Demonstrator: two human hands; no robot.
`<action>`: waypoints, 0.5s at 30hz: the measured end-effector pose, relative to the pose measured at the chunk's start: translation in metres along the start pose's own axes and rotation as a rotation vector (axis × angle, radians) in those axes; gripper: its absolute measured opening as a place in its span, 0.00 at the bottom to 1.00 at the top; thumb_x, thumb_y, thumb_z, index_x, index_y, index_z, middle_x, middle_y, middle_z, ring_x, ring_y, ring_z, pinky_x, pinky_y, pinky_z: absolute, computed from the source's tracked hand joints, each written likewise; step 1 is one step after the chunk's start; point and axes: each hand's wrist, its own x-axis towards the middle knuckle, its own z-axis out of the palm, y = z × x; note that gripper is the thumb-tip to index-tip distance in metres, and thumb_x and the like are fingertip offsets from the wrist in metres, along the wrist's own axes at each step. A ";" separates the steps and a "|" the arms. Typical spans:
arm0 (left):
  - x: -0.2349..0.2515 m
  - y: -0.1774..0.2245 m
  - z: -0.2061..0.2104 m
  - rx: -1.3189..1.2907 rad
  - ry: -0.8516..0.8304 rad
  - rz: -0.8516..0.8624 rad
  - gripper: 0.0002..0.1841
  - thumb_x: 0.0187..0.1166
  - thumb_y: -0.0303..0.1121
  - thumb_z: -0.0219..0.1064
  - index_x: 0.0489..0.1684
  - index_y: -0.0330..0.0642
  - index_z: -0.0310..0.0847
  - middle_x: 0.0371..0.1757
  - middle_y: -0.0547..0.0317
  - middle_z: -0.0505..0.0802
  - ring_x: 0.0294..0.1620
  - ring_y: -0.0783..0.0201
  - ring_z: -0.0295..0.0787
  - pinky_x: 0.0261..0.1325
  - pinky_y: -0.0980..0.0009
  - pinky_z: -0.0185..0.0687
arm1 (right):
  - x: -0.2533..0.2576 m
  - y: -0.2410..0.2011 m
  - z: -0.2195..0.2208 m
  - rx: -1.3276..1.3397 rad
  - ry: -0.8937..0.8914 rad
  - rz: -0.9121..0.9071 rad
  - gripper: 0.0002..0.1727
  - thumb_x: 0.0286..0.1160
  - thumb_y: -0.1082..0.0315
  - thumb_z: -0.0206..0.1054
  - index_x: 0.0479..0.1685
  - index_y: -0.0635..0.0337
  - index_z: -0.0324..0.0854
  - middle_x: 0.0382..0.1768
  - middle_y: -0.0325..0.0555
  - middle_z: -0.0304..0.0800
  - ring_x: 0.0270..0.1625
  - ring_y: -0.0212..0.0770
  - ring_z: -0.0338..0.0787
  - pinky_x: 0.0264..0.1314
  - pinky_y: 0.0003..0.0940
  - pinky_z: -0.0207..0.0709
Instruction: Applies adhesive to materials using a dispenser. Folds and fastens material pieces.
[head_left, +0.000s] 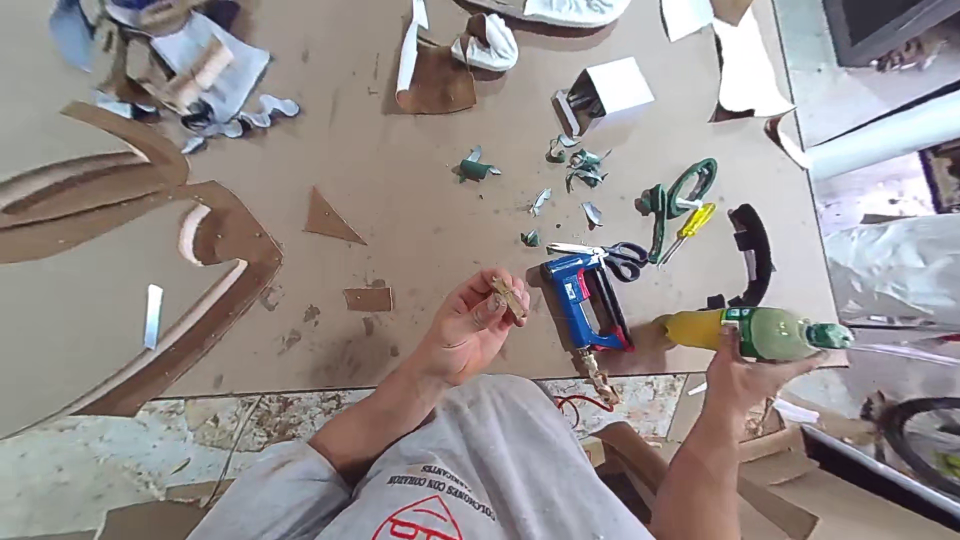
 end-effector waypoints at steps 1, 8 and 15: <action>0.000 -0.001 0.000 -0.001 0.007 -0.004 0.08 0.83 0.34 0.68 0.53 0.44 0.87 0.48 0.58 0.91 0.52 0.64 0.88 0.62 0.65 0.83 | -0.003 -0.005 0.000 0.032 -0.001 -0.030 0.69 0.59 0.63 0.86 0.89 0.83 0.29 0.86 0.82 0.53 0.87 0.53 0.69 0.86 0.34 0.69; -0.001 -0.010 0.003 0.127 0.072 0.007 0.08 0.81 0.34 0.71 0.52 0.45 0.89 0.48 0.61 0.92 0.49 0.68 0.88 0.58 0.70 0.84 | -0.049 -0.130 -0.045 0.351 -0.062 -0.418 0.34 0.92 0.48 0.48 0.91 0.55 0.56 0.93 0.45 0.52 0.94 0.42 0.50 0.93 0.46 0.50; 0.000 -0.018 0.016 0.141 -0.017 -0.046 0.08 0.82 0.31 0.69 0.53 0.45 0.87 0.51 0.62 0.93 0.51 0.70 0.89 0.60 0.71 0.84 | -0.082 -0.258 0.039 0.389 -0.665 -0.790 0.41 0.84 0.29 0.27 0.87 0.31 0.69 0.95 0.35 0.52 0.98 0.53 0.39 0.95 0.63 0.31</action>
